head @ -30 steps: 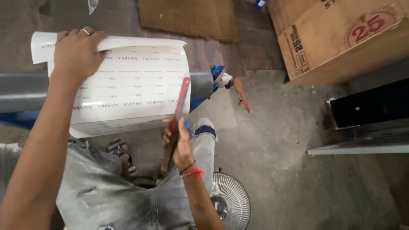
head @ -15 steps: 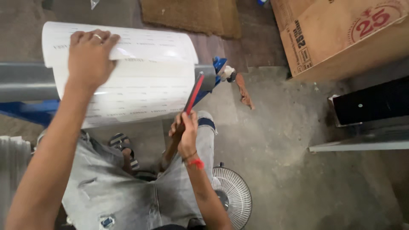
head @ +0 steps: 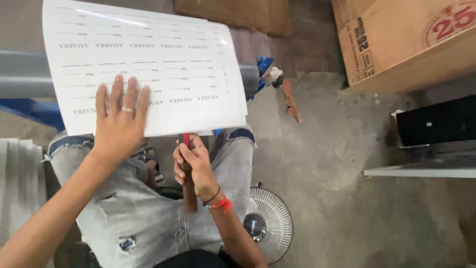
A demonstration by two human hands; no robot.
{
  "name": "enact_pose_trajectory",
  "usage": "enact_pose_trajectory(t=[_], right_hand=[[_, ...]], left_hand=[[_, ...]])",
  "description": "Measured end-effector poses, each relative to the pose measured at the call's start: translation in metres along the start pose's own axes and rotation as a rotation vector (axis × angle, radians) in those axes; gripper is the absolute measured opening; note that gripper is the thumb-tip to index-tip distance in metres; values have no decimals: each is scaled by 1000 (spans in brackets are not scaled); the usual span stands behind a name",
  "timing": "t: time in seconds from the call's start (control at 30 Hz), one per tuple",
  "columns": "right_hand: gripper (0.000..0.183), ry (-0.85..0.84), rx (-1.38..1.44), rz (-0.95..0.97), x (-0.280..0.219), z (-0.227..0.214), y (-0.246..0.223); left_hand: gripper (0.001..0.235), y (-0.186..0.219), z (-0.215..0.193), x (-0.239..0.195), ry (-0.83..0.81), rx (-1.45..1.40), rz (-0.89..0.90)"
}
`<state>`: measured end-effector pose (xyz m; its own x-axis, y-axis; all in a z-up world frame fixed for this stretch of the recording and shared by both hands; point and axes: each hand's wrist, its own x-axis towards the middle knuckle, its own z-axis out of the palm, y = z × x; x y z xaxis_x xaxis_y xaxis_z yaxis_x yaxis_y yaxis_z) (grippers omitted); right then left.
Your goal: The person peels the protective layer from large adhesive-backed printed sheets and aligns them onto a stack of green and white paper sheets, using a red-handled squeegee to smooth out the surface.
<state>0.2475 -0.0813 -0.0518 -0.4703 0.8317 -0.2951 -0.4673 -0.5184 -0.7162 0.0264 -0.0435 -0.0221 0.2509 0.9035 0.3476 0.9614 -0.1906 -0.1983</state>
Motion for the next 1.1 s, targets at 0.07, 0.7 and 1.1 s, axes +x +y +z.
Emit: enact_pose_trajectory(t=[0.07,0.7,1.1], right_hand=[[13,6,18,11,10,-2,-15],[12,458,157,-473,92,-27,-28],[18,-33,-78,-32,36,2,5]], left_hand=[[99,-17,3,36,-39,-22,-40],[78,-42,30,62,119,-130,-116],[64,-73,18,71,206,-322,-114]])
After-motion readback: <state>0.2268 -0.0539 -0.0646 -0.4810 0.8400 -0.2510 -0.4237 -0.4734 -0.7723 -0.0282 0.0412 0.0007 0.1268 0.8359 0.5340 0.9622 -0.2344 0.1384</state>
